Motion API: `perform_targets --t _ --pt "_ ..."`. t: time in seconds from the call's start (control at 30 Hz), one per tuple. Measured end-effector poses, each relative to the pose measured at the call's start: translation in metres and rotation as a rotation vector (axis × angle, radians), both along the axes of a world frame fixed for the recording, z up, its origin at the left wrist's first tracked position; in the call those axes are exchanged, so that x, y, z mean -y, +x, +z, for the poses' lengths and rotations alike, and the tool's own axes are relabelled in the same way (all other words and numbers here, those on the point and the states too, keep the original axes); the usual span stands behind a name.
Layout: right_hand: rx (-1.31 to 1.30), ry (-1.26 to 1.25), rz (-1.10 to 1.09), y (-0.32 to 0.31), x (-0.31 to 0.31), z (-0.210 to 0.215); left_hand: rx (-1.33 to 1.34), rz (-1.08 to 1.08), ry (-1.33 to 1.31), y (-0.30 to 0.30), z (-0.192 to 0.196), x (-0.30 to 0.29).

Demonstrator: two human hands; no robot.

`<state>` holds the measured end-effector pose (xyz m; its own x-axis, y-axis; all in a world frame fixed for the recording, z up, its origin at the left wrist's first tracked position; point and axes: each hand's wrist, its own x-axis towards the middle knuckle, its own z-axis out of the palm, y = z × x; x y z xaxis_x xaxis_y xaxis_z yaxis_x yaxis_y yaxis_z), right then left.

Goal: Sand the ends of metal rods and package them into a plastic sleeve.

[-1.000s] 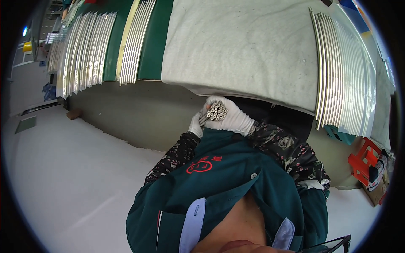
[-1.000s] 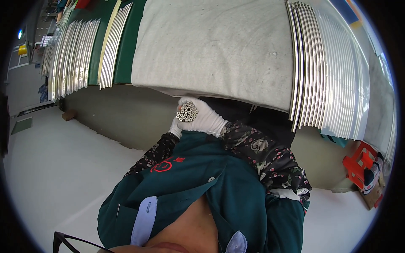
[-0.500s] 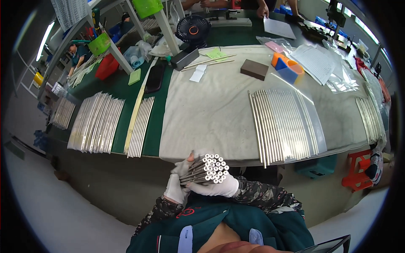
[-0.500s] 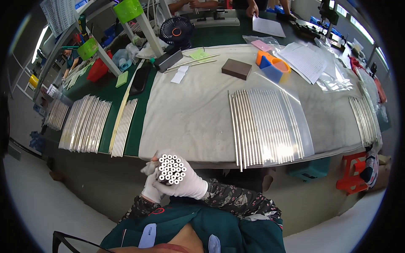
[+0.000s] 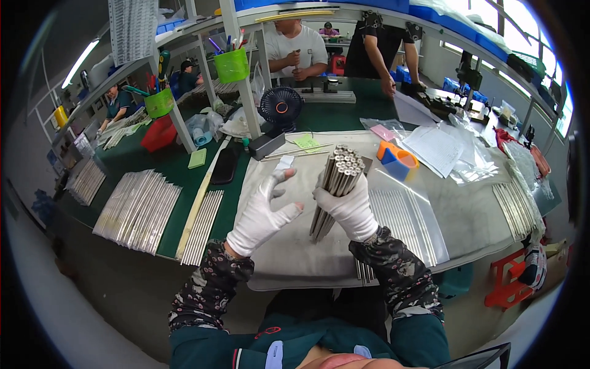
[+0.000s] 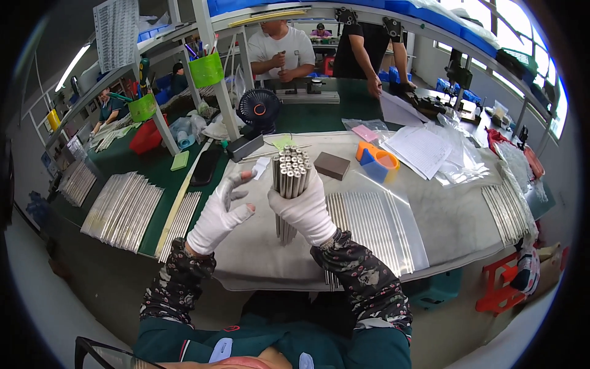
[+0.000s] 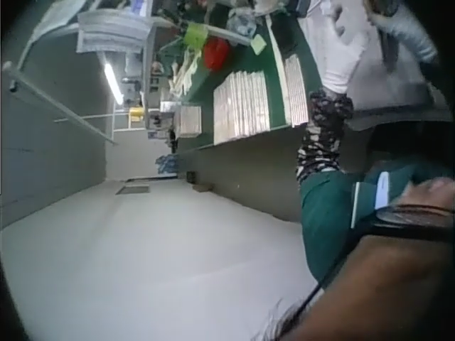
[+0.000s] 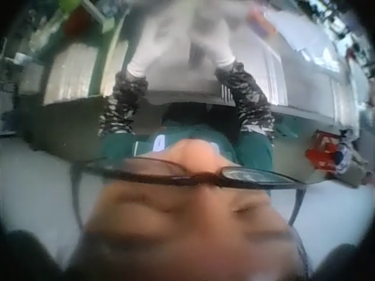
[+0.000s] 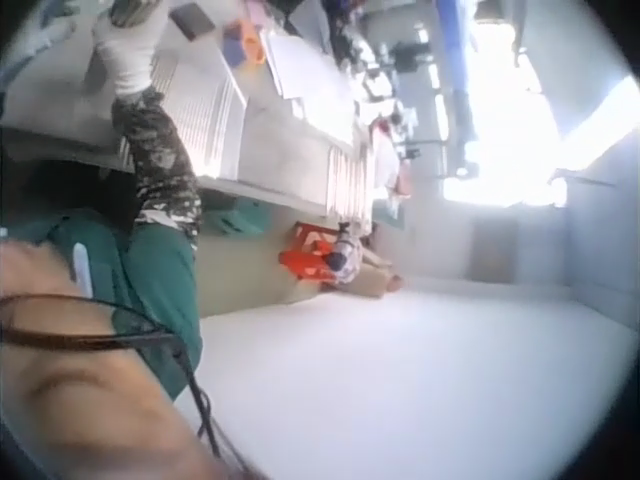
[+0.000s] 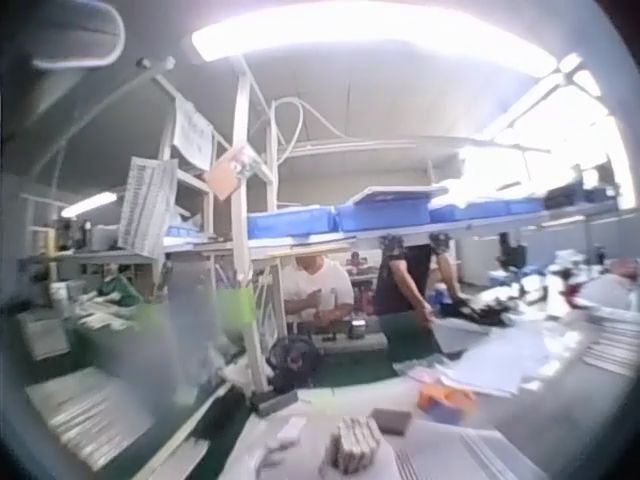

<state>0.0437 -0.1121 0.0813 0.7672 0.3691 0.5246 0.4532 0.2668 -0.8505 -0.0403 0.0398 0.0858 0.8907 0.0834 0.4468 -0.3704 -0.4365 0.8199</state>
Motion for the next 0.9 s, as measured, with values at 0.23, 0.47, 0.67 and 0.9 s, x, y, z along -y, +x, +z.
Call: perform_targets --t 0.23,0.47,0.67,0.9 --pt "0.321 -0.109 0.037 0.025 -0.021 -0.017 -0.005 -0.082 0.006 0.054 0.033 0.039" --pt "-0.124 -0.789 0.422 0.028 0.019 -0.014 0.116 -0.128 -0.373 0.073 0.015 0.047" --pt "0.395 -0.978 -0.278 0.128 0.045 -0.032 0.113 -0.152 -0.518 0.07 0.01 0.043" --pt "0.377 -1.42 -0.483 0.182 0.033 -0.082 0.103 -0.162 -0.489 0.068 -0.001 0.047"
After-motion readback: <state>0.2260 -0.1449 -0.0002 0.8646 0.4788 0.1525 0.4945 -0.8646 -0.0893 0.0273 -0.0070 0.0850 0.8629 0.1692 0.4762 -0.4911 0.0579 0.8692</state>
